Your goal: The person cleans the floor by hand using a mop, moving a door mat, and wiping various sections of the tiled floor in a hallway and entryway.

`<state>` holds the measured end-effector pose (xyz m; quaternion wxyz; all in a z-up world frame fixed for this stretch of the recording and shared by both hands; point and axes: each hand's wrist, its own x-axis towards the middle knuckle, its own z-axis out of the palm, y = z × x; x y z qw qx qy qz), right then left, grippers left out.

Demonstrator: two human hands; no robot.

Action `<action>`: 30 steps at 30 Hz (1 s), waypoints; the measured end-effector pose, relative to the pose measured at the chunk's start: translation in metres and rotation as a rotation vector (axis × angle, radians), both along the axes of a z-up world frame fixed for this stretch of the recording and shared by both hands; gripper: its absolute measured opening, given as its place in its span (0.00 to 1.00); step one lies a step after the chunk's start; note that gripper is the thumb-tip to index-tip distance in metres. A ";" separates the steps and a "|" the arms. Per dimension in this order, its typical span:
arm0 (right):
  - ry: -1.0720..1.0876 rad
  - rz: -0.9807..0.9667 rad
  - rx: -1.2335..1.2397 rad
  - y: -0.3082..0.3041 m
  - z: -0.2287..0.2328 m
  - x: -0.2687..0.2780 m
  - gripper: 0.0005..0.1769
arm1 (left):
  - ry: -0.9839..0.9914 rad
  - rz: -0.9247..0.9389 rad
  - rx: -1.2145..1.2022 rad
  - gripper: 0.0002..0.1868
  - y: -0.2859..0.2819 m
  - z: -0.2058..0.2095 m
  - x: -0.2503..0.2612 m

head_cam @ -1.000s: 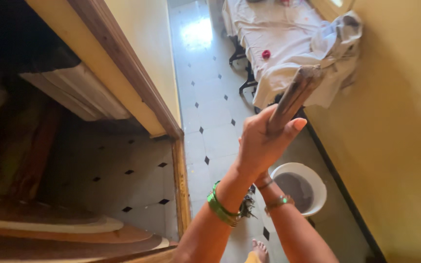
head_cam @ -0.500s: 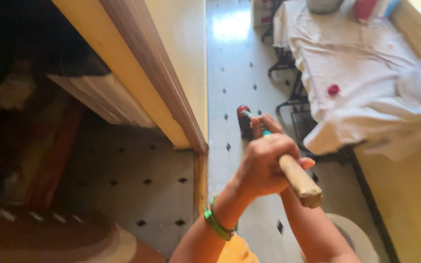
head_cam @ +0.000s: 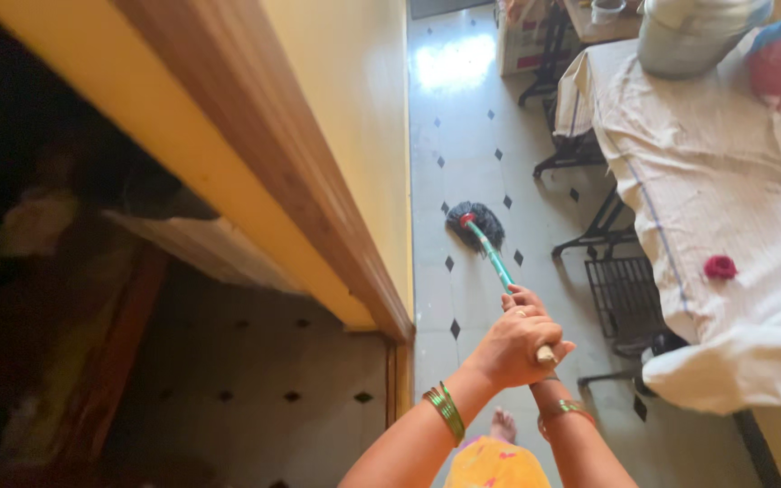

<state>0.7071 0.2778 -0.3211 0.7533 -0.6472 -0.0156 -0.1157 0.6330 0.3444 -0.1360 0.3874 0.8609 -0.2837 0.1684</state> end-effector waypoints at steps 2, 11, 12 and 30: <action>0.033 0.020 0.080 0.001 0.001 0.026 0.10 | -0.019 -0.040 -0.017 0.15 0.001 -0.003 0.036; 0.061 0.177 -0.161 0.017 -0.003 0.204 0.24 | 0.050 -0.033 0.028 0.13 0.043 -0.034 0.208; 0.165 0.215 -0.089 0.017 0.000 0.225 0.30 | 0.047 -0.013 0.023 0.13 0.045 -0.033 0.229; 0.120 0.411 0.025 0.127 0.039 0.599 0.25 | 0.070 0.134 -0.162 0.06 0.149 -0.029 0.597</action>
